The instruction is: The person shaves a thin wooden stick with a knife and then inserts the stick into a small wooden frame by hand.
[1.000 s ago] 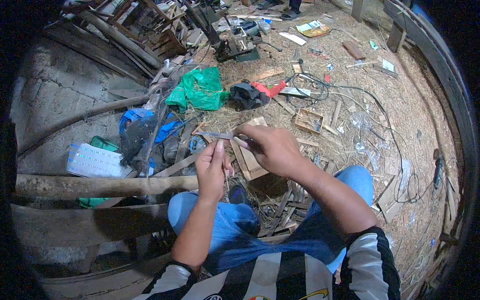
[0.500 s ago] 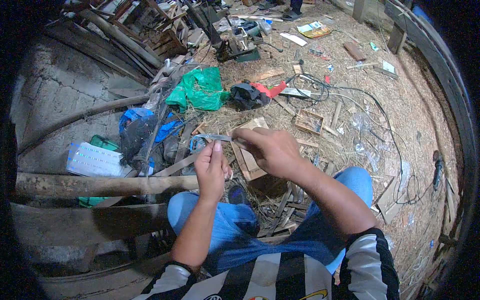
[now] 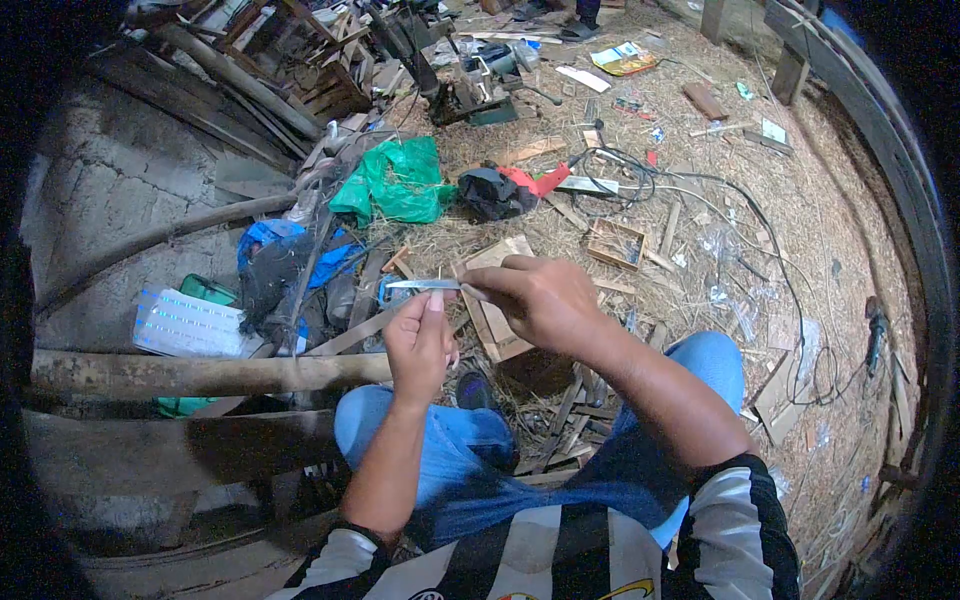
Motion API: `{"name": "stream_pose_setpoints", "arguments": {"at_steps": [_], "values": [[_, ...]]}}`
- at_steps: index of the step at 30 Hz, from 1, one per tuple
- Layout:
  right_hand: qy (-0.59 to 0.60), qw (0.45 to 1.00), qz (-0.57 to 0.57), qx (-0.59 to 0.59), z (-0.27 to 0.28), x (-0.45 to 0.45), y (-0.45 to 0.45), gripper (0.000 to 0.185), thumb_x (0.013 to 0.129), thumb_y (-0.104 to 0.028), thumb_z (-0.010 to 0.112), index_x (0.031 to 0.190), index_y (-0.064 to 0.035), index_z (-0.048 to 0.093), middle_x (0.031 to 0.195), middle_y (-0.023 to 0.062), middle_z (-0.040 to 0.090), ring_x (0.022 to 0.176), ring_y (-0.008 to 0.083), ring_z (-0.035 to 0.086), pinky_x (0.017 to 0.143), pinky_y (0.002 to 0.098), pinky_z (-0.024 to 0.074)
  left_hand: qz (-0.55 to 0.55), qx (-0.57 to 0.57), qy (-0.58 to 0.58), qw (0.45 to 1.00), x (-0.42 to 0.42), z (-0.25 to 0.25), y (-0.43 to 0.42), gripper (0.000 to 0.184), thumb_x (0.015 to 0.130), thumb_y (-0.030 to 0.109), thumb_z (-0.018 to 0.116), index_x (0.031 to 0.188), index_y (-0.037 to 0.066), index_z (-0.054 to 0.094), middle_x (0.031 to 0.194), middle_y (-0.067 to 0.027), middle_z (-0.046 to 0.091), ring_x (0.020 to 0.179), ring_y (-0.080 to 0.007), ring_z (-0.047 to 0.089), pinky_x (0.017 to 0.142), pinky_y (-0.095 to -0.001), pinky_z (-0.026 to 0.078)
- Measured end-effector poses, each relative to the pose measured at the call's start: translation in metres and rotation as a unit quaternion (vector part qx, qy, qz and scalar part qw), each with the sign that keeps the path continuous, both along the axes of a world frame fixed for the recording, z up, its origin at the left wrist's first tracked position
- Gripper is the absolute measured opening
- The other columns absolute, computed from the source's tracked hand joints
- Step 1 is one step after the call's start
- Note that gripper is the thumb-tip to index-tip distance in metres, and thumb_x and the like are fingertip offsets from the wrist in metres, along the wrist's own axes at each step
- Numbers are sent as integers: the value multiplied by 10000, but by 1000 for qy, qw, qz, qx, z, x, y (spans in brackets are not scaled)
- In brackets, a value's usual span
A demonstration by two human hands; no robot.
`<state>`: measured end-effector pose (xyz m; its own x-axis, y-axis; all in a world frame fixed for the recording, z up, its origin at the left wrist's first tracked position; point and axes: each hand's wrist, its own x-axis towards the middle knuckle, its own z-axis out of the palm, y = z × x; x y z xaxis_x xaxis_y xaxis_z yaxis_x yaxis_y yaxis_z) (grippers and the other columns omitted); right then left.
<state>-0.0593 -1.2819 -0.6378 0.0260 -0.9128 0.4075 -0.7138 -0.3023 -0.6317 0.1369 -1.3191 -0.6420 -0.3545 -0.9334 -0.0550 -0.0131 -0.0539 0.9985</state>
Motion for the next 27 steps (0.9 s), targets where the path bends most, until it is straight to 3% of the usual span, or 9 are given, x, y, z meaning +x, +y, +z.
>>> {"name": "stream_pose_setpoints", "arguments": {"at_steps": [11, 16, 21, 27], "values": [[11, 1000, 5, 19, 3, 0, 2, 244, 861, -248, 707, 1100, -247, 753, 789, 65, 674, 702, 309, 671, 552, 437, 510, -2, -10, -22, 1000, 0, -2, -1, 257, 1055, 171, 507, 1137, -19, 659, 602, 65, 486, 473, -5, 403, 422, -214, 304], [-34, 998, -57, 13, -7, -17, -13, 220, 875, -253, 700, 1082, -210, 760, 811, 94, 690, 731, 322, 674, 591, 436, 513, -18, -27, -15, 999, -1, 4, 1, 250, 1053, 168, 509, 1113, -17, 666, 591, 64, 491, 472, -8, 410, 419, -215, 311], [-66, 998, 12, 10, 4, 3, 0, 198, 882, -231, 707, 1066, -183, 763, 782, 120, 684, 727, 339, 672, 597, 442, 513, -15, -12, -25, 999, -1, -1, -2, 261, 1056, 180, 502, 1090, -21, 665, 568, 52, 487, 455, -18, 415, 414, -220, 323], [-39, 999, 19, 33, -2, 2, -4, 212, 877, -242, 708, 1075, -192, 763, 779, 110, 685, 715, 331, 672, 595, 453, 512, -26, 13, 1, 1000, 0, -3, -4, 268, 1058, 196, 501, 1077, -24, 653, 552, 36, 476, 435, -32, 411, 401, -231, 327]]}}
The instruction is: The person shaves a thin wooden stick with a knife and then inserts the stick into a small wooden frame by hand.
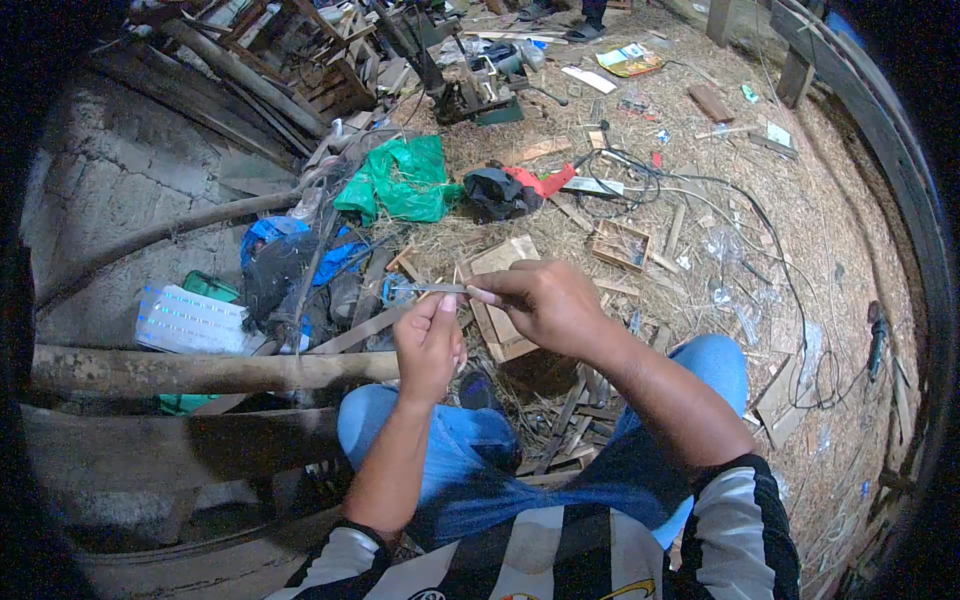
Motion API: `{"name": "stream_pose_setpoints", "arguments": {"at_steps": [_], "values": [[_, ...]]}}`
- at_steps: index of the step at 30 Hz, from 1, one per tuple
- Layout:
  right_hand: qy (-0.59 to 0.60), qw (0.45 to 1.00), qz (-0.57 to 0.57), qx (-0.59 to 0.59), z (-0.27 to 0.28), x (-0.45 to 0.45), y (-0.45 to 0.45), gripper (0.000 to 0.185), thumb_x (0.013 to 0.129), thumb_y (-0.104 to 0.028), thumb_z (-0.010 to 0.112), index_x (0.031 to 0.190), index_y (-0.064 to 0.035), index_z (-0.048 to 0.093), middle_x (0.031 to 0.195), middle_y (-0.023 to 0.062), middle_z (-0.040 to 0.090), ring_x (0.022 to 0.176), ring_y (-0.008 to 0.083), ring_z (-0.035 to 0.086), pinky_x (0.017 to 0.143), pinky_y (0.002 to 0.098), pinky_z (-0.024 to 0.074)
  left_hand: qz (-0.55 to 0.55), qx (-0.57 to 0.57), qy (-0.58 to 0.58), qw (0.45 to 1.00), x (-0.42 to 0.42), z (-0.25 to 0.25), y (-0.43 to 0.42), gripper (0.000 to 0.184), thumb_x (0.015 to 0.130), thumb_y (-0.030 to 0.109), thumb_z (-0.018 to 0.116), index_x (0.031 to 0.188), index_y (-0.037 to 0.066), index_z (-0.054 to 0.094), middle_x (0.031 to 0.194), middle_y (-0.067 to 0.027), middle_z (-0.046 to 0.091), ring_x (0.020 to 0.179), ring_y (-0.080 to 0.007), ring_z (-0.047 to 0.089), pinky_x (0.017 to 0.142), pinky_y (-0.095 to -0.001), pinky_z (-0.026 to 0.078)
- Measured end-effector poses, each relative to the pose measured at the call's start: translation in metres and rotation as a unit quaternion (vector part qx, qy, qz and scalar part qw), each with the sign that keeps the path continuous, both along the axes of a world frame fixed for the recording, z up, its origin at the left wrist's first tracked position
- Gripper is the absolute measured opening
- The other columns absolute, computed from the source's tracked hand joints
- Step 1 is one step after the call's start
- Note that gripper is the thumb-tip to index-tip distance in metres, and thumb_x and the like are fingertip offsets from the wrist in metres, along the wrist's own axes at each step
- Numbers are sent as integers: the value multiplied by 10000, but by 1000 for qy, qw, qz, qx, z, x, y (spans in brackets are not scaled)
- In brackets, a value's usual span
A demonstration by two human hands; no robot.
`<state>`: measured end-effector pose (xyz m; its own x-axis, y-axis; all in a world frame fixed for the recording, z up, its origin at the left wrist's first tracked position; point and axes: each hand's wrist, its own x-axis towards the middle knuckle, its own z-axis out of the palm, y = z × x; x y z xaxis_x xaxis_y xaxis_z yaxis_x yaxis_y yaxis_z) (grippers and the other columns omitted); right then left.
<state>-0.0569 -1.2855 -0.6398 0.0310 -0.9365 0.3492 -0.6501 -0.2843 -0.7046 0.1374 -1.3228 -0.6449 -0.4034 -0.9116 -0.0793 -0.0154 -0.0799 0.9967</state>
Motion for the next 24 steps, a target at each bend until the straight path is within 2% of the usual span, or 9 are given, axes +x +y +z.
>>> {"name": "stream_pose_setpoints", "arguments": {"at_steps": [7, 9, 11, 13, 15, 17, 24], "values": [[18, 1000, -21, 9, -9, -10, -4, 222, 872, -265, 707, 1074, -194, 763, 830, 112, 706, 741, 329, 682, 612, 442, 525, 1, 41, 18, 999, -3, 2, 0, 291, 1060, 212, 501, 1076, -37, 653, 545, 43, 452, 431, -28, 395, 397, -224, 327], [6, 998, -69, -7, -10, -19, -10, 208, 863, -202, 738, 1048, -110, 765, 857, 148, 718, 743, 313, 705, 631, 396, 534, -2, 31, 6, 1000, 0, 4, 1, 299, 1064, 210, 489, 1084, -38, 655, 541, 42, 446, 425, -29, 385, 395, -221, 326], [-1, 997, -79, 7, -1, -22, -9, 212, 863, -183, 736, 1049, -85, 756, 899, 168, 724, 793, 322, 718, 664, 394, 545, 6, 43, 5, 999, 0, 8, 1, 306, 1059, 222, 500, 1106, -38, 654, 529, 43, 434, 411, -34, 372, 390, -227, 347], [-42, 997, -58, -30, -2, -18, -8, 203, 884, -248, 703, 1065, -178, 762, 841, 123, 708, 739, 334, 687, 621, 432, 531, 19, 57, 5, 998, 0, 9, 0, 316, 1054, 235, 511, 1128, -39, 652, 517, 43, 422, 397, -39, 359, 385, -234, 368], [-14, 997, -38, -67, -3, -10, -2, 191, 889, -249, 706, 1060, -186, 767, 799, 124, 698, 718, 335, 683, 604, 431, 525, 5, 72, 34, 997, 1, 8, -2, 304, 1060, 229, 491, 1101, -30, 646, 508, 37, 417, 379, -49, 351, 381, -240, 367], [0, 1000, -4, -17, 1, -1, 2, 197, 880, -258, 713, 1058, -197, 771, 775, 118, 690, 706, 332, 679, 589, 429, 518, 3, 91, 50, 995, 1, 10, 0, 303, 1064, 233, 484, 1080, -25, 642, 514, 37, 410, 387, -48, 351, 381, -233, 360], [-14, 1000, 2, -6, -1, -1, -1, 206, 877, -268, 712, 1060, -195, 771, 771, 108, 684, 710, 324, 675, 585, 437, 512, -32, 128, 100, 986, 3, 9, -2, 298, 1068, 235, 467, 1030, -18, 621, 512, 31, 417, 377, -58, 352, 369, -240, 361]]}}
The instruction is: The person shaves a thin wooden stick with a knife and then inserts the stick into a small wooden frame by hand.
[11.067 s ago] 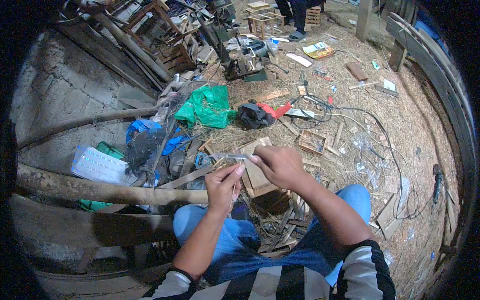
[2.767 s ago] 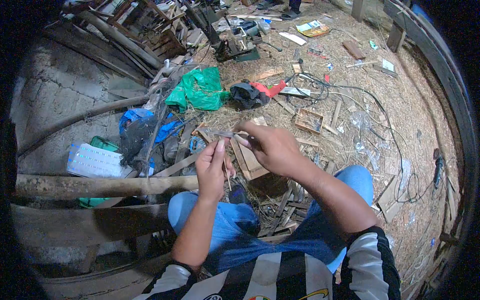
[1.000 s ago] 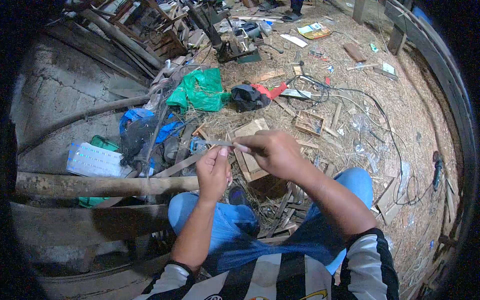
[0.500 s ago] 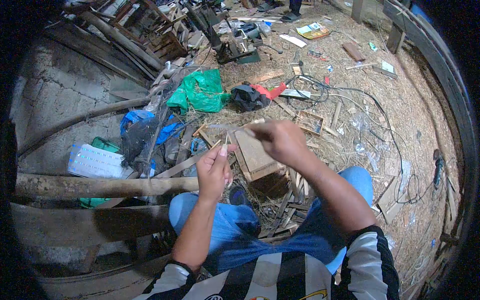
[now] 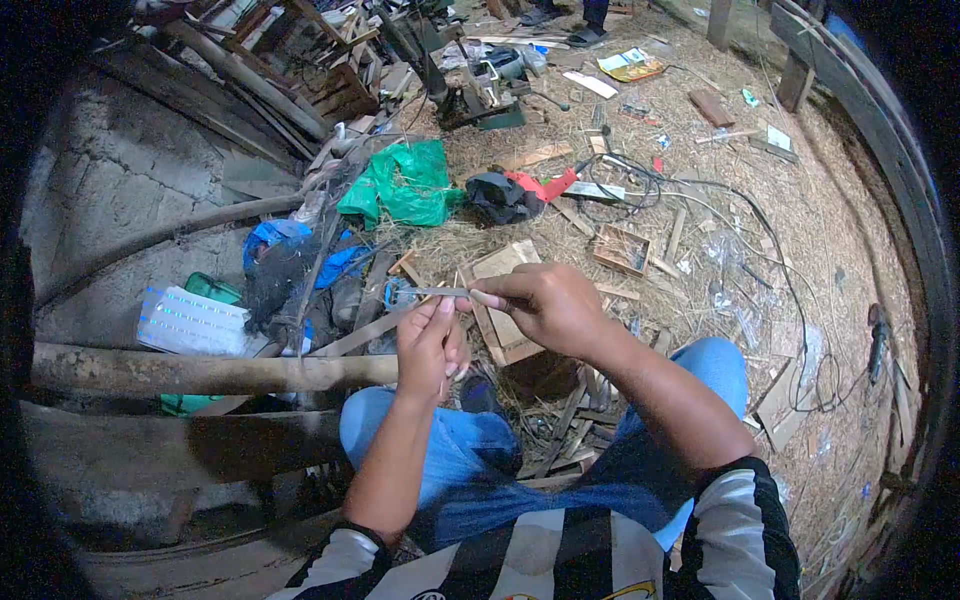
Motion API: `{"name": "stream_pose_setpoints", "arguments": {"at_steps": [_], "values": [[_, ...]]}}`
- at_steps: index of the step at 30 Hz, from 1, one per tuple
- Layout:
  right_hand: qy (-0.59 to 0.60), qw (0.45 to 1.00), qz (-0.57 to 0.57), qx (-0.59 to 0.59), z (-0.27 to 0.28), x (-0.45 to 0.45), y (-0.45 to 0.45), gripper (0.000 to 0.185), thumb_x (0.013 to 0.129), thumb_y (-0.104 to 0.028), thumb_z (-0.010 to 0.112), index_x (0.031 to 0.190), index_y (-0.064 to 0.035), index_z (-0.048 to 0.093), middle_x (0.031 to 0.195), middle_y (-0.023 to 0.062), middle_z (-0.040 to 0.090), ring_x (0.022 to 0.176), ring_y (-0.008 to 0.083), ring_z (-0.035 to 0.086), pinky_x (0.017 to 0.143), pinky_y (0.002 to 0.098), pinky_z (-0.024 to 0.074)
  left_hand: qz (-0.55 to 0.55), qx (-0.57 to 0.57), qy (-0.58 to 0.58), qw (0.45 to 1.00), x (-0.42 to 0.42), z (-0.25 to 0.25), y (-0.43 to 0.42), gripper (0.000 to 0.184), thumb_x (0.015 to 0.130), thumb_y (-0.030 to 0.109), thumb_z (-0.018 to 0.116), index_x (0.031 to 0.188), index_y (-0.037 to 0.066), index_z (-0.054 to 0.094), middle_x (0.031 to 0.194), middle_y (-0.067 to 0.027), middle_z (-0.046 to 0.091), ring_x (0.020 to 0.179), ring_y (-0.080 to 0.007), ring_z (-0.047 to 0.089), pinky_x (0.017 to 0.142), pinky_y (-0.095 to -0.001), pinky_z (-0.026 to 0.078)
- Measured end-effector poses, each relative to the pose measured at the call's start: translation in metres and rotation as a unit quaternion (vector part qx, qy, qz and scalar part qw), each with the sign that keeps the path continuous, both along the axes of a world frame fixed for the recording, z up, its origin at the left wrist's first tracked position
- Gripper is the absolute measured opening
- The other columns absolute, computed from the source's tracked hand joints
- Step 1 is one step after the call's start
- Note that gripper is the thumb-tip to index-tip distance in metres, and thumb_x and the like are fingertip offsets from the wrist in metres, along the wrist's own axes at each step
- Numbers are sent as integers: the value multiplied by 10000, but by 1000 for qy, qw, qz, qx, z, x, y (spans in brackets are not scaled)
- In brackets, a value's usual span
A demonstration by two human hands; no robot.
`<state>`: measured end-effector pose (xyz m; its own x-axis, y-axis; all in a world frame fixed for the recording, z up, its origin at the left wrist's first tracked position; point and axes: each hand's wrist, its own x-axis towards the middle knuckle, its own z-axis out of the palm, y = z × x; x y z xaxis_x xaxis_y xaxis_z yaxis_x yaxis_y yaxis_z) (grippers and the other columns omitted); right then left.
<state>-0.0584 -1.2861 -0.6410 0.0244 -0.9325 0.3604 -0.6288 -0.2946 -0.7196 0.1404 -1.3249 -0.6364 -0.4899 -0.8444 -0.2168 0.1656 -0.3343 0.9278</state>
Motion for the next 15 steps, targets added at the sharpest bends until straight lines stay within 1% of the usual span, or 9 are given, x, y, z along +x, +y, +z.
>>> {"name": "stream_pose_setpoints", "arguments": {"at_steps": [4, 6, 7, 9, 10, 11, 13, 14, 15], "values": [[7, 1000, -6, 8, -3, -4, -2, 206, 873, -261, 713, 1058, -192, 770, 765, 97, 678, 712, 319, 674, 587, 439, 510, 4, 16, 3, 1000, -3, 2, 0, 299, 1068, 232, 465, 1031, -26, 610, 507, 32, 416, 368, -60, 347, 362, -244, 356], [23, 999, -33, 0, -9, -8, -4, 207, 869, -254, 713, 1057, -188, 770, 820, 98, 704, 748, 314, 688, 617, 425, 528, 15, 34, 4, 999, -4, 2, 0, 268, 1062, 231, 471, 1012, -1, 596, 480, 26, 386, 338, -73, 320, 348, -253, 332], [23, 999, -33, 0, -11, -15, -7, 207, 869, -254, 713, 1057, -188, 770, 820, 98, 704, 748, 314, 688, 617, 425, 528, 15, 34, 5, 999, -3, 3, 0, 268, 1062, 231, 471, 1012, -1, 596, 480, 26, 386, 338, -73, 320, 348, -253, 332], [-1, 996, -87, 9, -13, -30, -15, 219, 863, -252, 716, 1067, -195, 768, 911, 115, 724, 808, 323, 700, 667, 406, 549, -14, 11, 27, 999, 0, 7, 2, 284, 1063, 238, 468, 1010, -11, 593, 479, 26, 379, 338, -74, 323, 345, -254, 332], [-7, 994, -92, 61, -6, -32, -15, 242, 880, -256, 717, 1097, -158, 757, 1009, 143, 732, 874, 298, 719, 720, 383, 555, -15, 10, 29, 999, -1, 8, 2, 284, 1063, 238, 468, 1010, -11, 593, 479, 26, 379, 338, -74, 323, 345, -254, 332], [-5, 994, -91, 60, -9, -29, -16, 242, 880, -256, 717, 1097, -158, 757, 1009, 143, 732, 874, 298, 719, 720, 383, 555, -9, 12, 19, 1000, -1, 9, 1, 289, 1063, 239, 465, 1008, -14, 594, 478, 24, 379, 338, -74, 325, 348, -254, 336], [-211, 975, -44, 47, -17, -16, -15, 299, 894, -271, 727, 1129, -86, 736, 1045, 144, 738, 901, 224, 721, 753, 361, 544, 0, 16, 11, 1000, 0, 10, 1, 294, 1064, 240, 463, 1007, -16, 594, 476, 23, 379, 338, -74, 326, 351, -254, 341], [-236, 969, -33, 57, -18, -10, -11, 351, 903, -290, 737, 1130, -23, 715, 1013, 125, 738, 884, 168, 685, 772, 334, 528, -21, 25, 8, 999, -1, 9, 0, 292, 1063, 239, 463, 1012, -16, 595, 480, 20, 385, 342, -76, 333, 356, -253, 346], [-227, 971, -7, 73, -7, -6, -8, 362, 904, -305, 740, 1102, -4, 710, 923, 96, 717, 819, 157, 647, 763, 316, 517, -42, 35, 5, 998, -2, 8, 1, 291, 1063, 238, 462, 1016, -16, 595, 484, 18, 391, 345, -78, 340, 361, -253, 351]]}}
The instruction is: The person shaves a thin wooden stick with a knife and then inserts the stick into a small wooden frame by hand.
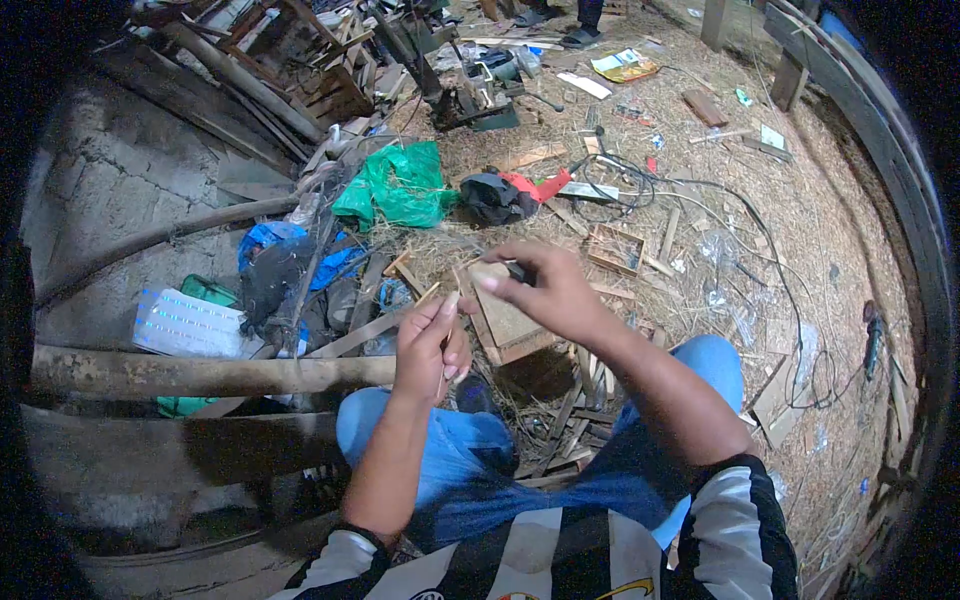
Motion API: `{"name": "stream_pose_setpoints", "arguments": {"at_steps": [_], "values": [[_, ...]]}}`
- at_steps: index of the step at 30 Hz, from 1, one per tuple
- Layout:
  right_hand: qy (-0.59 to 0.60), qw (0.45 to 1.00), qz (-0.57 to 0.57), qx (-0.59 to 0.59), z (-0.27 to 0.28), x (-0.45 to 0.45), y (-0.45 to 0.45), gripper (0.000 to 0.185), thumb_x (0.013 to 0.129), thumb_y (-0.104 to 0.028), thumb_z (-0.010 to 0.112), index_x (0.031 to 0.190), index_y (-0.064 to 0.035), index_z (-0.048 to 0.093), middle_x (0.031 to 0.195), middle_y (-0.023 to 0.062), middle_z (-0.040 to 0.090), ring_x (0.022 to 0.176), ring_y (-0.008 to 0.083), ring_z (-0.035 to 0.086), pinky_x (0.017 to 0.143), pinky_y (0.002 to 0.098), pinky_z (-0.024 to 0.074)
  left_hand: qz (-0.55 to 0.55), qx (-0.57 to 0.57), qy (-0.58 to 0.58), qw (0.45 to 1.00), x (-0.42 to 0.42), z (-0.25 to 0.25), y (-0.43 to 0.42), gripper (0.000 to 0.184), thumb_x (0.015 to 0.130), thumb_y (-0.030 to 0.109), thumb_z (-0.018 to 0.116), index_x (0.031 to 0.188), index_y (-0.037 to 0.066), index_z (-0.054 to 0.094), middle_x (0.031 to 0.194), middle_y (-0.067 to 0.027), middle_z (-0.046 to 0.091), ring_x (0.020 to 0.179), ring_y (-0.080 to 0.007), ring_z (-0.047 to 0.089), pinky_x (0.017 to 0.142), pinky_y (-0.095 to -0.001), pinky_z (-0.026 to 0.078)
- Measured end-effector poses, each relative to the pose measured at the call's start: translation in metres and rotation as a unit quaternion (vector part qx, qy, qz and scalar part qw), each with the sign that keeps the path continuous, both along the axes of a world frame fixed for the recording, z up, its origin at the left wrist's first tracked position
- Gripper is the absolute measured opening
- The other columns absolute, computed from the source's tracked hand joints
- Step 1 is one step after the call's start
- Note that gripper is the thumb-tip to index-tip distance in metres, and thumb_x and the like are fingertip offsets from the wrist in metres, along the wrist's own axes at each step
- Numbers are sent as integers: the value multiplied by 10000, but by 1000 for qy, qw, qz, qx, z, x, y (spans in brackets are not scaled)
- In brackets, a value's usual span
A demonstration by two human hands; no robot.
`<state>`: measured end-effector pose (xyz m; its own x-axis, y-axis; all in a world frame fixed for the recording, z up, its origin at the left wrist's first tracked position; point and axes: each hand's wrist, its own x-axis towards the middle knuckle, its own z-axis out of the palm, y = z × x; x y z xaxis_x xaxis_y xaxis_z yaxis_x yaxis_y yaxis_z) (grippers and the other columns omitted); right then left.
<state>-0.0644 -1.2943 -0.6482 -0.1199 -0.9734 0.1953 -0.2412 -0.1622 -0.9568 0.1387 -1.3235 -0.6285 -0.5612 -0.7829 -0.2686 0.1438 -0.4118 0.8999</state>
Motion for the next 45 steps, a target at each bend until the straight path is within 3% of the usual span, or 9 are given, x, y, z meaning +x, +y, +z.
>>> {"name": "stream_pose_setpoints", "arguments": {"at_steps": [2, 7, 9, 15, 18, 21, 25, 33, 45], "values": [[-83, 995, 39, 27, 1, 8, 2, 304, 924, -270, 727, 1024, 15, 694, 843, 15, 627, 791, 63, 532, 712, 251, 441, -21, 12, -6, 1000, -2, -5, 3, 301, 1060, 250, 469, 1021, -17, 602, 493, 18, 395, 351, -78, 342, 366, -252, 352], [-121, 983, 57, 129, -13, 4, -3, 284, 943, -303, 706, 912, -21, 682, 754, -22, 597, 727, 49, 513, 639, 250, 405, -37, 31, -32, 998, -6, -9, 6, 276, 1032, 236, 547, 1085, -23, 626, 542, 13, 457, 375, -69, 364, 376, -241, 355], [-128, 981, 51, 139, -13, 0, -4, 294, 953, -314, 693, 886, -28, 677, 724, -32, 581, 703, 50, 503, 618, 250, 391, 32, -73, -77, 994, -11, -11, 9, 246, 992, 173, 622, 1137, -24, 652, 588, 2, 520, 390, -57, 385, 376, -232, 364], [-67, 994, 20, 82, -1, 2, -2, 356, 991, -373, 602, 991, -21, 658, 714, 57, 637, 718, 144, 606, 685, 327, 461, 69, -78, -59, 993, -8, -16, 7, 247, 974, 110, 636, 1186, -9, 680, 629, -16, 559, 393, -54, 397, 369, -230, 374], [-2, 997, -55, -50, 1, 8, 1, 311, 1015, -348, 546, 1082, -55, 628, 750, 131, 659, 747, 282, 677, 682, 399, 484, 106, -63, -33, 992, -4, -13, 4, 263, 975, 108, 634, 1211, -1, 673, 630, -22, 559, 392, -57, 395, 368, -228, 373], [195, 980, -31, -30, 21, 10, 13, 242, 1002, -321, 537, 1058, -99, 616, 730, 170, 643, 701, 408, 645, 583, 506, 479, 117, -55, -11, 992, -1, -12, 2, 251, 975, 116, 635, 1192, -3, 676, 629, -24, 555, 392, -60, 395, 363, -229, 363], [292, 956, -15, -16, 16, 16, 16, 281, 1001, -357, 519, 932, -91, 575, 705, 169, 637, 679, 404, 643, 556, 520, 475, 126, -59, -6, 990, -1, -10, 2, 235, 978, 123, 632, 1169, -5, 679, 628, -26, 549, 389, -66, 393, 358, -231, 350], [325, 944, -10, -44, 13, 14, 17, 286, 989, -364, 529, 923, -89, 571, 751, 146, 656, 676, 390, 645, 540, 520, 472, 108, -76, -5, 991, 0, -6, 3, 197, 991, 121, 620, 1094, -36, 679, 601, -23, 562, 420, -57, 442, 393, -228, 342], [355, 931, -88, 7, 14, -10, 4, 251, 962, -347, 561, 873, -117, 608, 730, 135, 660, 645, 375, 645, 538, 517, 474, 105, -94, -46, 989, 2, -6, 5, 245, 970, 102, 635, 1191, 14, 688, 616, -15, 537, 393, -69, 406, 364, -232, 347]]}}
